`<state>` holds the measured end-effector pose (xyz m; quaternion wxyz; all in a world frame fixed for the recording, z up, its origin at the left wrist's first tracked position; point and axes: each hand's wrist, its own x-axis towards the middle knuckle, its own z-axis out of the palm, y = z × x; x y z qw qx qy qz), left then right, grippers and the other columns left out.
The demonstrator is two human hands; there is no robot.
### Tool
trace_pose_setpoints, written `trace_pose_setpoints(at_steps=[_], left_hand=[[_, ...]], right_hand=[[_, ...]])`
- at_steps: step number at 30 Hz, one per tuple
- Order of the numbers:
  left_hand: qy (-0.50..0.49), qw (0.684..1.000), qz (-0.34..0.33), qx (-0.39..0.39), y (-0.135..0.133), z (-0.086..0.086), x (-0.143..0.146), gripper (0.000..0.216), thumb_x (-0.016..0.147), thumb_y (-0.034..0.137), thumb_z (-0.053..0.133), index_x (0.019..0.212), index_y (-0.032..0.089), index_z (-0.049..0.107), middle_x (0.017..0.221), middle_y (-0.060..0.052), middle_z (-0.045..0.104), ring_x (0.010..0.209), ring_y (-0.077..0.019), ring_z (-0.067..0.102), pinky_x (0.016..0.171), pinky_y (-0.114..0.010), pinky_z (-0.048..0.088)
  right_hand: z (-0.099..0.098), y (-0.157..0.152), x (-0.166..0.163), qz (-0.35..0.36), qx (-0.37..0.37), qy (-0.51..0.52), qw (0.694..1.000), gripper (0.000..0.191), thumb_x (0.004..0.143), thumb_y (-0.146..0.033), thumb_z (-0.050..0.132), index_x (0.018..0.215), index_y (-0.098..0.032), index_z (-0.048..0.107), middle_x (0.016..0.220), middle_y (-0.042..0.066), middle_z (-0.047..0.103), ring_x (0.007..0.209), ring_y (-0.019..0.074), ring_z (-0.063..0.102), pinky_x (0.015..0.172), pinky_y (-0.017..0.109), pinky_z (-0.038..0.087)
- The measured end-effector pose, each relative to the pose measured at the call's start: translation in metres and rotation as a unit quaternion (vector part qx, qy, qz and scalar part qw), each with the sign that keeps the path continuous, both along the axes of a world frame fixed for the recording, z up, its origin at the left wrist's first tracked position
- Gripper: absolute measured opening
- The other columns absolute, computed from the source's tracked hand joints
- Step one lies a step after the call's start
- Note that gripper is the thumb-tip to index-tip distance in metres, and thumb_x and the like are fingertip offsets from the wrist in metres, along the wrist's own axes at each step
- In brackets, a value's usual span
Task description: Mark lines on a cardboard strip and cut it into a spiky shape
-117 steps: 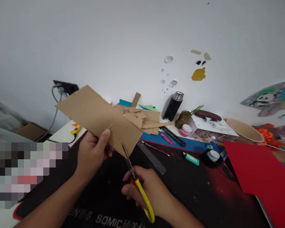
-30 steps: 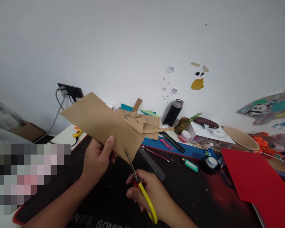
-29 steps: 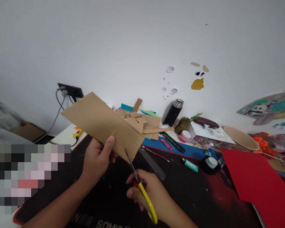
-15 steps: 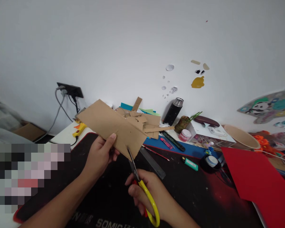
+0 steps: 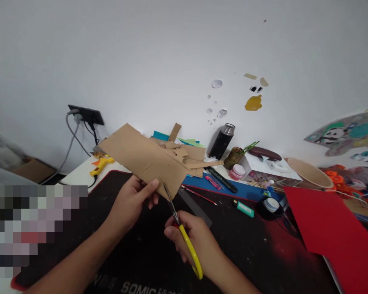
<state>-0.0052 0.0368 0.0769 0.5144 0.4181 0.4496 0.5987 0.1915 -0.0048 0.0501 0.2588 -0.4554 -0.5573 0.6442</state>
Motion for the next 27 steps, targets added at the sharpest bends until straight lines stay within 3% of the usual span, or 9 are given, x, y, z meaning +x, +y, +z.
trace_pose_setpoints(at_steps=[7,10,15,19,27], left_hand=[[-0.131,0.976,0.171,0.025,0.019,0.014,-0.024,0.042,0.06,0.027,0.102,0.08,0.018,0.066,0.067,0.006,0.067,0.05,-0.0074,0.058,0.043,-0.016,0.042],[-0.143,0.971,0.187,0.033,0.023,0.018,-0.033,0.036,0.063,0.023,0.098,0.077,0.018,0.065,0.065,0.006,0.065,0.049,-0.007,0.057,0.043,-0.016,0.039],[-0.103,0.99,0.091,-0.028,0.014,0.014,-0.021,0.041,0.061,0.034,0.103,0.078,0.017,0.069,0.067,0.003,0.068,0.049,-0.0077,0.056,0.042,-0.017,0.038],[-0.034,0.996,-0.01,-0.079,0.006,0.004,-0.007,0.05,0.061,0.05,0.104,0.079,0.017,0.072,0.061,0.0,0.067,0.046,-0.0102,0.056,0.04,-0.019,0.038],[0.07,0.985,-0.133,-0.084,0.0,-0.013,0.0,0.05,0.076,0.064,0.095,0.077,0.019,0.071,0.054,0.0,0.064,0.044,-0.0119,0.054,0.04,-0.02,0.037]], right_hand=[[-0.002,-0.005,0.001,0.039,0.04,-0.034,0.998,0.052,0.089,-0.069,0.085,0.091,-0.019,0.07,0.06,-0.007,0.053,0.045,0.0086,0.048,0.042,0.019,0.032],[0.0,-0.005,-0.002,0.011,0.016,-0.003,1.0,0.054,0.088,-0.072,0.083,0.092,-0.02,0.067,0.056,-0.009,0.051,0.042,0.0082,0.045,0.04,0.018,0.032],[-0.001,0.007,0.002,-0.131,0.009,0.09,0.987,0.065,0.086,-0.083,0.077,0.098,-0.021,0.063,0.05,-0.011,0.052,0.034,0.0096,0.044,0.034,0.019,0.035],[0.001,0.018,0.008,-0.196,0.016,0.153,0.968,0.071,0.082,-0.086,0.08,0.099,-0.018,0.066,0.051,-0.01,0.054,0.032,0.0098,0.046,0.033,0.019,0.036],[0.001,0.016,0.008,-0.188,0.005,0.188,0.964,0.065,0.086,-0.081,0.082,0.078,-0.022,0.055,0.049,-0.007,0.054,0.032,0.0095,0.047,0.033,0.019,0.036]])
